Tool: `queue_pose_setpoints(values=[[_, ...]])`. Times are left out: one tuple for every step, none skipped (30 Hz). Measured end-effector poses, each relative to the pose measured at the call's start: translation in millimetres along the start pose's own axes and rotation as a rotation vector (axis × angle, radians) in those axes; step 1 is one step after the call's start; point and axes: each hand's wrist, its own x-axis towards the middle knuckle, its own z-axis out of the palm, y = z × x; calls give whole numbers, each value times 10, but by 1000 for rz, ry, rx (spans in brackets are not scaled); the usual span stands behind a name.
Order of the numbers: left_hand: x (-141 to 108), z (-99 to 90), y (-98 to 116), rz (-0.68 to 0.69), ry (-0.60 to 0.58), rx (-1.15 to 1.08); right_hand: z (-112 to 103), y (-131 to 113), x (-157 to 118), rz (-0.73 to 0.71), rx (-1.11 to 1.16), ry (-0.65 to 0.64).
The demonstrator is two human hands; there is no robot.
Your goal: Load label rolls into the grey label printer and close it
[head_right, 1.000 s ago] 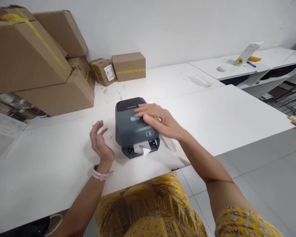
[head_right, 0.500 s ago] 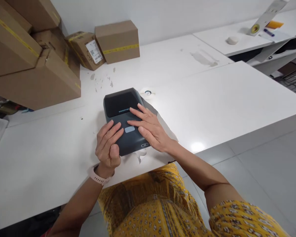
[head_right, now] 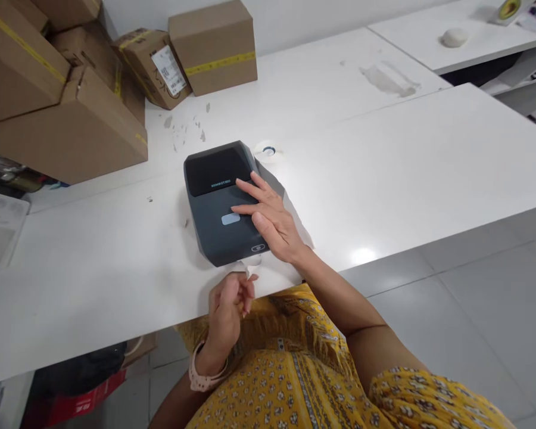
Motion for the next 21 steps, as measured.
queue_pose_setpoints(values=[[33, 54, 31, -139, -71, -88, 1, 4, -1, 2, -4, 1], [84, 105, 75, -232, -100, -154, 2, 8, -2, 7, -10, 1], [140, 151, 124, -286, -99, -199, 2, 13, -3, 12, -14, 1], [191, 193, 168, -314, -82, -227, 1, 17, -3, 17, -17, -1], [233, 231, 201, -323, -53, -246, 1, 22, -3, 17, -15, -3], [261, 265, 217, -320, -20, -255, 0, 27, -3, 11, -9, -3], [277, 294, 214, -305, 10, -253, 0, 31, -2, 2, -2, -5], [282, 317, 195, -282, 33, -240, 1, 34, -2, -7, 3, -8], [278, 332, 165, -251, 48, -218, 1, 36, -1, -16, 2, -11], [266, 336, 131, -220, 54, -188, 0, 35, -1, -21, -3, -15], [248, 329, 102, -192, 51, -151, -4, 31, 0, -26, -10, -18], [222, 308, 85, -167, 32, -105, -12, 25, 1, -29, -22, -19], [190, 272, 85, -140, -1, -49, -26, 15, 2, -37, -40, -21], [153, 221, 107, -105, -44, 24, -47, 2, 5, -47, -70, -27], [116, 153, 152, -46, -81, 106, -75, -14, 9, -58, -119, -42], [83, 72, 218, 44, -102, 193, -109, -33, 16, -71, -187, -68], [63, -21, 301, 160, -101, 282, -147, -56, 26, -90, -267, -103], [62, -121, 398, 317, -39, 343, -186, -82, 40, -120, -346, -140], [88, -224, 504, 464, 35, 375, -222, -111, 58, -155, -416, -173], [145, -325, 612, 590, 111, 377, -252, -143, 82, -192, -476, -201], [232, -419, 716, 668, 179, 377, -273, -177, 111, -226, -521, -222]])
